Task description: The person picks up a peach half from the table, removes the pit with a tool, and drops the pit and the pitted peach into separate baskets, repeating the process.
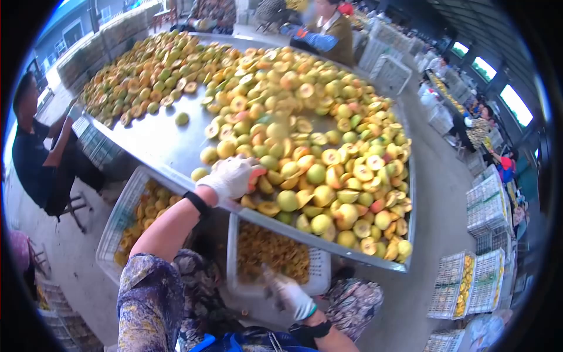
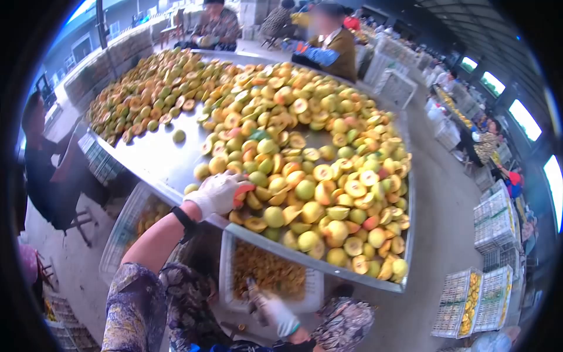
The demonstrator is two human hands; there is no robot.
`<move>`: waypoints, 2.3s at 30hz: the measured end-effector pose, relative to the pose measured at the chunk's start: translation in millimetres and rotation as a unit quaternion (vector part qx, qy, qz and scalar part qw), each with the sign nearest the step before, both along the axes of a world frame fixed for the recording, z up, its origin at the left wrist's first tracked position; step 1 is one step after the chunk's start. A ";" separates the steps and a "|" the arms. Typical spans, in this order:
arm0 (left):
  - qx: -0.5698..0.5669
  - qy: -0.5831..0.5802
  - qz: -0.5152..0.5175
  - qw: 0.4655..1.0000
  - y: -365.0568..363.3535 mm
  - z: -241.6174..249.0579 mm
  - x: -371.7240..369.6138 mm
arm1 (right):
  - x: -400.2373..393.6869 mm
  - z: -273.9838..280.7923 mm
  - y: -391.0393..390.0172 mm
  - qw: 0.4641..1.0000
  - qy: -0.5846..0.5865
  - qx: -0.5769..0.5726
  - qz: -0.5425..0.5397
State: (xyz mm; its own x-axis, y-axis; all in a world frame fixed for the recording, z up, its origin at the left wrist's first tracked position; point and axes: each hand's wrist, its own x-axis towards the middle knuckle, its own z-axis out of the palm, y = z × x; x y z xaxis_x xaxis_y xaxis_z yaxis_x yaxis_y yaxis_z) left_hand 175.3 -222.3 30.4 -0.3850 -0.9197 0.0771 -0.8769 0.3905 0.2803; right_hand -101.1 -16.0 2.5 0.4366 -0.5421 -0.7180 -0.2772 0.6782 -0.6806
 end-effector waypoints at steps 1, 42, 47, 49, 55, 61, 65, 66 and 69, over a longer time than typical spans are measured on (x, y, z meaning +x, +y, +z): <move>0.024 0.002 0.004 1.000 -3.5 6.4 2.1 | -4.4 3.0 1.2 1.000 -0.025 0.004 -0.001; 0.136 0.808 0.107 0.563 208.5 -31.3 -208.7 | -40.3 9.4 21.5 0.918 -0.176 -0.101 -0.340; 0.191 0.893 0.116 0.392 203.0 -43.2 -193.7 | -39.2 -20.0 23.3 0.907 0.015 -0.324 -0.270; 0.166 0.889 0.118 0.410 204.3 -38.1 -195.2 | -37.2 -13.4 30.0 0.865 0.009 -0.444 -0.234; 0.154 0.887 0.058 0.432 209.2 -37.7 -193.7 | -32.1 -6.5 33.7 0.848 0.054 -0.503 -0.157; 0.156 0.868 0.093 0.461 212.9 -29.4 -199.0 | -28.8 -19.3 33.3 0.853 0.096 -0.496 -0.129; 0.165 0.863 0.128 0.460 213.4 -28.6 -199.1 | -26.2 -20.6 34.2 0.856 0.086 -0.490 -0.139; 0.167 0.863 0.134 0.458 213.4 -30.0 -199.4 | -26.0 -21.2 34.9 0.857 0.089 -0.488 -0.137; 0.165 0.856 0.146 0.469 214.6 -31.3 -200.3 | -25.3 -24.3 36.8 0.866 0.086 -0.473 -0.139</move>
State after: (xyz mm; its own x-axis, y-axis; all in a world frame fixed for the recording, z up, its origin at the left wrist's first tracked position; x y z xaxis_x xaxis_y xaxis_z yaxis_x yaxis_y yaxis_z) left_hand -24.9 -7.7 -0.9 0.1278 -0.9843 -0.1218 0.7389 0.0126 0.6737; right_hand -126.4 20.8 -21.8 0.1248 -0.9902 0.0627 -0.3457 -0.1026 -0.9327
